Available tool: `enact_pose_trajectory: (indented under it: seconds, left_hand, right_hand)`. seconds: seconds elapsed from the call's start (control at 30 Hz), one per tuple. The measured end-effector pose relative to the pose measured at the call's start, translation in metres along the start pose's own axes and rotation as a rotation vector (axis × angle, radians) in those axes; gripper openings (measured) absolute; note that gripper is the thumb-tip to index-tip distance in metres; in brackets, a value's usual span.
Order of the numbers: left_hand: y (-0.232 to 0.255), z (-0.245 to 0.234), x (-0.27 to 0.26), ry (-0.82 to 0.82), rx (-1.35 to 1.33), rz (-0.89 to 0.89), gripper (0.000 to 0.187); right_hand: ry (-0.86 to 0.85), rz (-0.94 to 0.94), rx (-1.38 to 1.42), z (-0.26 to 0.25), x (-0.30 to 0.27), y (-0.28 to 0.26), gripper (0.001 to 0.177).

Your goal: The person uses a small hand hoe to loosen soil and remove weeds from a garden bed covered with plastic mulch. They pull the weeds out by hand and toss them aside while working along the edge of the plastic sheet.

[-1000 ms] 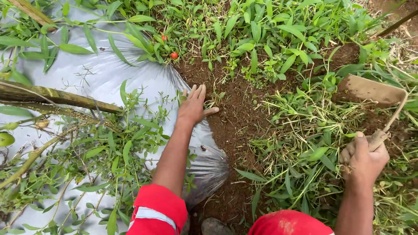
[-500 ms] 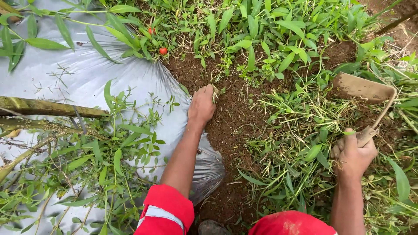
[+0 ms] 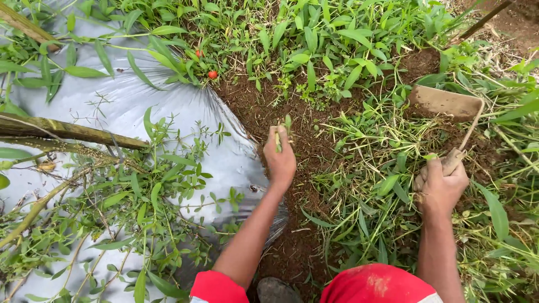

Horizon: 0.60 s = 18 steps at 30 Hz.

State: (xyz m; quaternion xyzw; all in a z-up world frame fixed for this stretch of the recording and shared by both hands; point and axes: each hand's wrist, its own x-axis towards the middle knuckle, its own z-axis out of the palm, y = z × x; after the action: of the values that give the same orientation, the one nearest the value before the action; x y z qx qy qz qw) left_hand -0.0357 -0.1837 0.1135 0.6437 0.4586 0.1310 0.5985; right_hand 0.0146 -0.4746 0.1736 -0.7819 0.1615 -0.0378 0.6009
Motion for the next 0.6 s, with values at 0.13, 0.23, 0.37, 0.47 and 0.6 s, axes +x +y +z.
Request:
enact_pose_trajectory:
  seconds: [0.13,0.23,0.37,0.47,0.6]
  left_hand:
    - [0.056,0.035,-0.066,-0.65,0.248,0.651,0.063]
    - [0.068,0.059,-0.069,-0.9,0.435,0.792,0.089]
    - [0.031,0.09,0.006,-0.368,0.151,0.677,0.04]
    - [0.046,0.082,0.037,-0.263,0.306,0.67,0.052]
    - [0.04,0.114,0.076,-0.273,0.539,0.725,0.068]
  right_hand:
    - [-0.04,-0.032,0.038,-0.003,-0.005,-0.003,0.022]
    - [-0.051,0.001,0.042,-0.005,-0.003,-0.006,0.022]
    - [-0.03,-0.298,0.199,0.001,0.009,0.022,0.027]
    - [-0.028,-0.217,0.056,0.0,0.01,0.019,0.012]
    - [0.047,-0.217,0.048,0.011,0.008,0.012,0.017]
